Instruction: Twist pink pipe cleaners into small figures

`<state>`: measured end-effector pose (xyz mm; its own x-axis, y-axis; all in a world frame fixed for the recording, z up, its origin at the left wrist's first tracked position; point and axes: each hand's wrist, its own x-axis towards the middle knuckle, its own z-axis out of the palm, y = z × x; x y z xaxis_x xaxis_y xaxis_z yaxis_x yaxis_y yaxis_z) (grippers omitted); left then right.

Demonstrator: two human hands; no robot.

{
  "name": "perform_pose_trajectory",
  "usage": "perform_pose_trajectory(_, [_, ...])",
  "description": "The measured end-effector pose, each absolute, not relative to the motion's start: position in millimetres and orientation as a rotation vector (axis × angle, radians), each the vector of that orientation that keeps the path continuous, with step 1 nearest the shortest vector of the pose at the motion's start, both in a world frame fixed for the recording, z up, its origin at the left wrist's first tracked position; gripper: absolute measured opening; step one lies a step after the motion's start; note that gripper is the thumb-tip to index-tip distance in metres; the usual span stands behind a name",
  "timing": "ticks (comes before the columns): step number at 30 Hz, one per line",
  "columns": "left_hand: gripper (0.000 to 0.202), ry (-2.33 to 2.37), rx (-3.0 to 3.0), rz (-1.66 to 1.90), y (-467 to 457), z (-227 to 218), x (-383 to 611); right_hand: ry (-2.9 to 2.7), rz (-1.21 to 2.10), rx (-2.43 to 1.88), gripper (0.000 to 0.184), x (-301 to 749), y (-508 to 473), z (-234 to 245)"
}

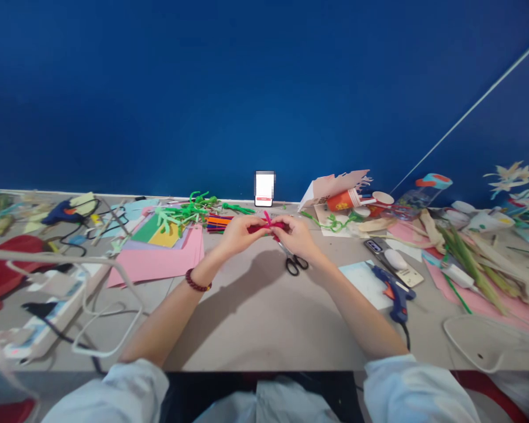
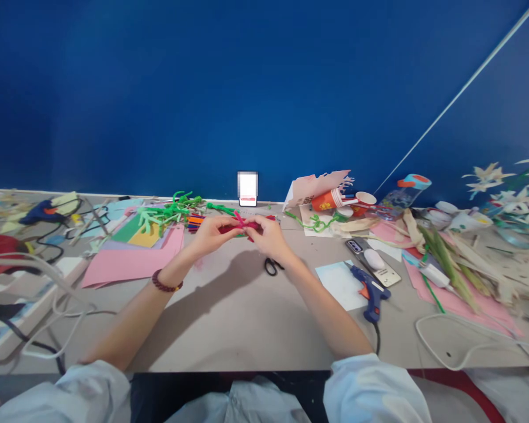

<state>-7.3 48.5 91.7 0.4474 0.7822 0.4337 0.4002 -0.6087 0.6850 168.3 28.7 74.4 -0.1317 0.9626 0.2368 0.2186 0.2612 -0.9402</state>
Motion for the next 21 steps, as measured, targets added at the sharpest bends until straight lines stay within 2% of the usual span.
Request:
perform_pose_trajectory(5, [0.023, 1.029, 2.677, 0.987, 48, 89, -11, -1.433, 1.168, -1.108, 0.024, 168, 30, 76])
perform_pose_trajectory(10, [0.025, 1.000, 2.777, 0.936, 43, 86, -6, -1.426, 1.211, -1.146, 0.029, 171, 29, 82])
perform_pose_trajectory(17, [0.029, 0.957, 2.308, 0.943, 45, 90, -4, -1.472, 1.316, -1.015, 0.024, 185, 27, 98])
perform_pose_trajectory(21, [0.034, 0.809, 1.884, 0.816, 47, 94, -8, -1.700, 1.133, -0.906, 0.031, 192, 22, 105])
